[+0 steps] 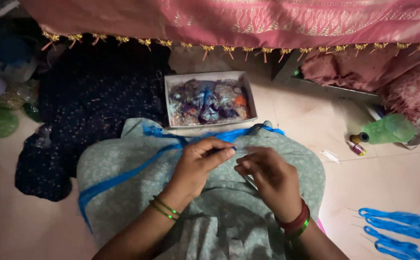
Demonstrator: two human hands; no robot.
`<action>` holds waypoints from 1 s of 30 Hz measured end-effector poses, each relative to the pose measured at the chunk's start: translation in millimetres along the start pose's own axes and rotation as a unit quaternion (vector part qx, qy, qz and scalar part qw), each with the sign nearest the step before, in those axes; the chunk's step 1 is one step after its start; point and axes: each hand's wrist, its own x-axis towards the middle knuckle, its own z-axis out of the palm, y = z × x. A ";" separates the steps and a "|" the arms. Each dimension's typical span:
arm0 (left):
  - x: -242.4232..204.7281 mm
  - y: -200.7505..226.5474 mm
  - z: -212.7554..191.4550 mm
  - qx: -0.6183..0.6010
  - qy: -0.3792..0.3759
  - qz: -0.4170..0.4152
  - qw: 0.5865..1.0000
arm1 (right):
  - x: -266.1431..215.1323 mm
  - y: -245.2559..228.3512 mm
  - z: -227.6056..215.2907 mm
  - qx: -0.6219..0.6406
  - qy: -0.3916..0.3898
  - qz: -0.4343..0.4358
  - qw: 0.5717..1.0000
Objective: Cutting and preparing blue ribbons for a craft project.
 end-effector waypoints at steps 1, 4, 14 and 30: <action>1.6 -2.8 -0.4 -0.062 -0.010 -0.048 0.997 | -0.9 -2.0 0.3 -0.017 -0.001 0.013 1.000; 1.5 -4.7 -0.5 -0.081 -0.028 -0.050 0.995 | -2.5 -5.3 2.5 -0.036 0.001 0.020 0.999; 0.2 -3.8 -4.1 -0.086 -0.034 -0.060 0.994 | -5.5 -9.6 1.8 -0.117 0.003 -0.009 0.993; -0.3 2.9 -2.5 -0.064 -0.063 -0.011 0.996 | -5.9 -9.9 5.4 -0.149 0.003 -0.041 0.988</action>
